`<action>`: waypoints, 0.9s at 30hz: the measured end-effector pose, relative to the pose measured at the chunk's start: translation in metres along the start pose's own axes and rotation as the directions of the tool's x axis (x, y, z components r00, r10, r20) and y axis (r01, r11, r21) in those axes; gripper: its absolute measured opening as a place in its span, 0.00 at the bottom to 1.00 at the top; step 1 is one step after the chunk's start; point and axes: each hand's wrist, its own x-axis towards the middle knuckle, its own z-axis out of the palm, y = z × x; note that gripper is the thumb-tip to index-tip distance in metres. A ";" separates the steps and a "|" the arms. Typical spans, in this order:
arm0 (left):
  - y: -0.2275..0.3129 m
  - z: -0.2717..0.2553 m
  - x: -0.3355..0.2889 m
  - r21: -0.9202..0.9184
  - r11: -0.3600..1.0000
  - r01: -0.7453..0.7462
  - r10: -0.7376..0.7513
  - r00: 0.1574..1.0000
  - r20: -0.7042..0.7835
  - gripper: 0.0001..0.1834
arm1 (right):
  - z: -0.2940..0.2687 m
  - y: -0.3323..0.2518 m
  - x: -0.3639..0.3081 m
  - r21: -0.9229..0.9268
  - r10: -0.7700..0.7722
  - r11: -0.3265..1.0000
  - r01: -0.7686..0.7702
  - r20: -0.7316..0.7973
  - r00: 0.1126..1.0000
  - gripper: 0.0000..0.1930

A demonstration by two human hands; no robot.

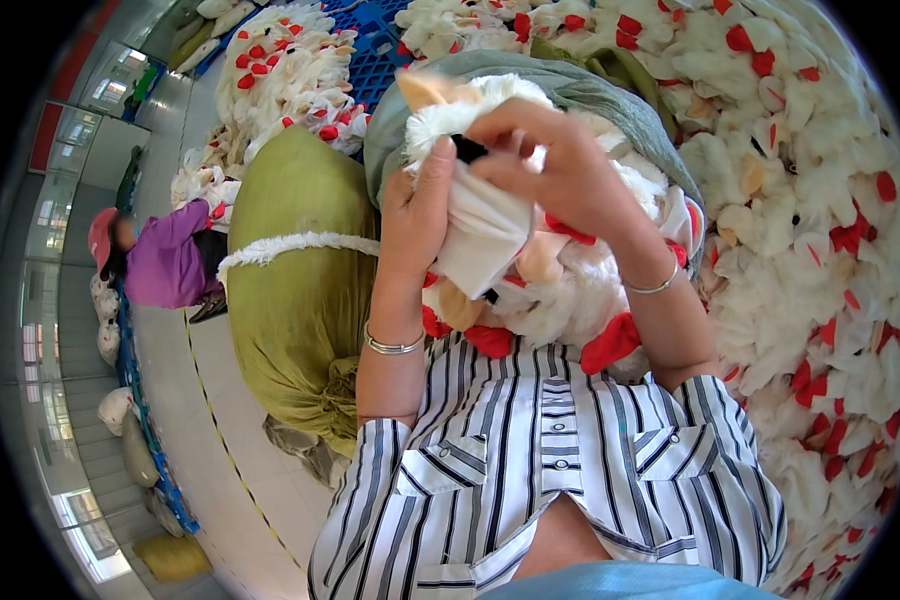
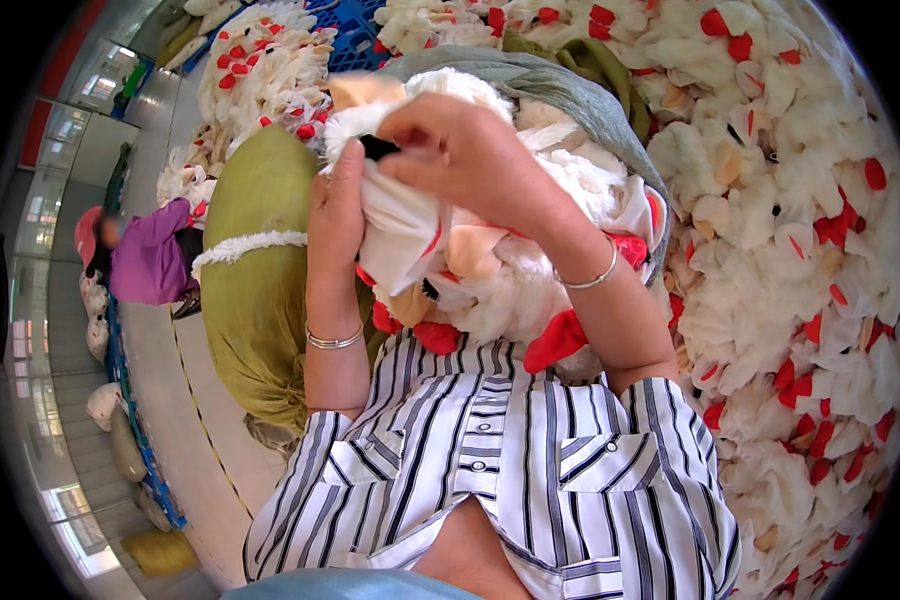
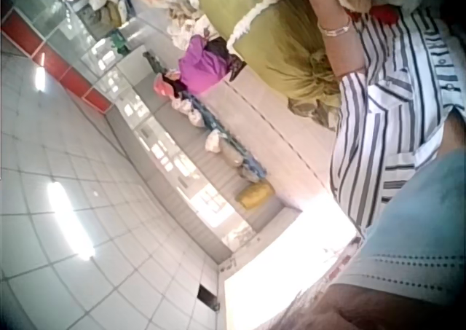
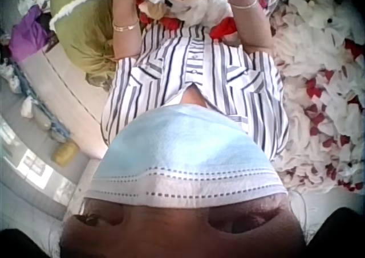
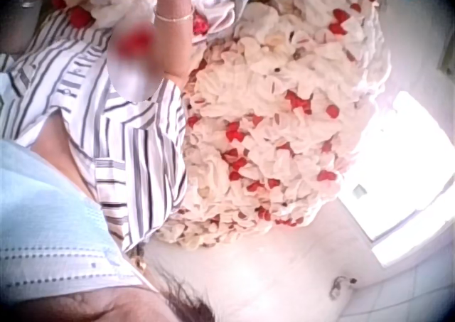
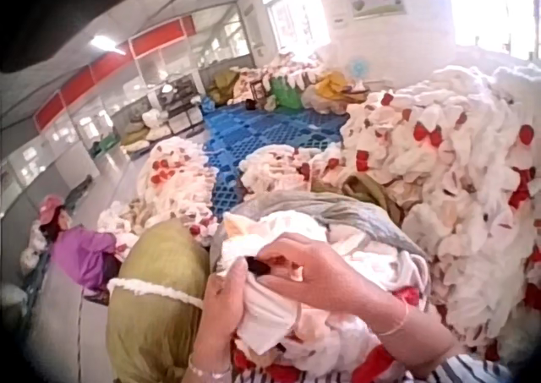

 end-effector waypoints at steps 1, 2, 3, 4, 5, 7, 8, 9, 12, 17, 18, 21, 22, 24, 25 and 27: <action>-0.006 -0.001 0.003 -0.027 1.000 -0.001 0.001 1.000 0.011 0.25 | 0.005 0.005 -0.004 -0.050 -0.013 0.999 0.017 0.067 0.998 0.16; -0.010 -0.001 0.005 -0.055 0.999 -0.001 0.002 1.000 0.021 0.27 | 0.003 0.006 -0.007 -0.077 -0.006 0.997 0.011 0.068 0.998 0.16; -0.011 0.000 0.006 -0.060 0.998 -0.010 0.011 1.000 0.019 0.27 | 0.002 0.006 -0.009 -0.103 0.001 0.995 0.006 0.068 0.998 0.16; -0.011 0.001 0.006 -0.064 0.998 -0.016 0.017 1.000 0.013 0.28 | 0.002 0.005 -0.010 -0.126 0.008 0.992 0.001 0.072 0.997 0.16; -0.011 0.002 0.005 -0.068 0.997 -0.023 0.024 1.000 0.007 0.29 | 0.003 0.004 -0.009 -0.109 -0.022 0.994 0.024 0.024 0.999 0.15; -0.009 0.005 0.005 -0.069 0.997 -0.020 0.020 1.000 0.000 0.29 | 0.007 0.002 -0.007 -0.083 -0.077 0.994 0.071 -0.074 0.994 0.14; -0.005 0.009 0.004 -0.065 0.998 -0.017 0.017 1.000 -0.005 0.29 | 0.007 0.003 -0.007 -0.077 -0.055 0.996 0.050 -0.054 0.997 0.13; 0.002 0.013 0.001 -0.050 0.999 -0.014 0.013 1.000 -0.014 0.28 | 0.007 0.004 -0.008 -0.071 -0.032 0.997 0.029 -0.033 0.999 0.12; 0.002 0.003 0.004 0.079 0.996 -0.029 0.022 0.996 0.088 0.24 | 0.003 0.017 -0.006 -0.094 -0.081 0.993 0.071 -0.102 0.991 0.08; -0.001 -0.025 0.003 -0.118 0.981 0.152 -0.109 0.943 0.314 0.16 | -0.013 0.008 -0.011 -0.018 -0.023 1.000 0.021 -0.141 0.990 0.05; 0.004 -0.028 0.001 -0.142 0.977 0.156 -0.095 0.927 0.363 0.16 | -0.017 0.011 -0.010 -0.056 -0.009 0.998 0.000 -0.155 0.988 0.04; 0.004 -0.030 -0.001 -0.222 0.955 0.196 -0.110 0.931 0.349 0.15 | -0.019 0.011 -0.005 -0.135 0.020 0.990 -0.049 -0.204 0.979 0.04; 0.003 -0.025 -0.002 -0.252 0.947 0.198 -0.131 0.957 0.260 0.15 | -0.015 -0.002 -0.003 -0.159 -0.045 0.987 0.005 -0.249 0.967 0.05; 0.003 -0.011 -0.002 -0.314 0.930 0.192 -0.168 0.981 0.101 0.14 | -0.006 -0.025 -0.009 -0.104 -0.156 0.985 0.137 -0.199 0.968 0.07; 0.003 -0.007 -0.001 -0.328 0.930 0.165 -0.147 0.986 0.077 0.14 | -0.001 -0.035 -0.014 -0.076 -0.207 0.978 0.196 -0.180 0.962 0.08; 0.005 -0.003 0.002 -0.353 0.930 0.107 -0.108 0.994 0.019 0.14 | 0.017 -0.045 -0.022 -0.296 -0.094 0.951 0.085 -0.017 0.995 0.11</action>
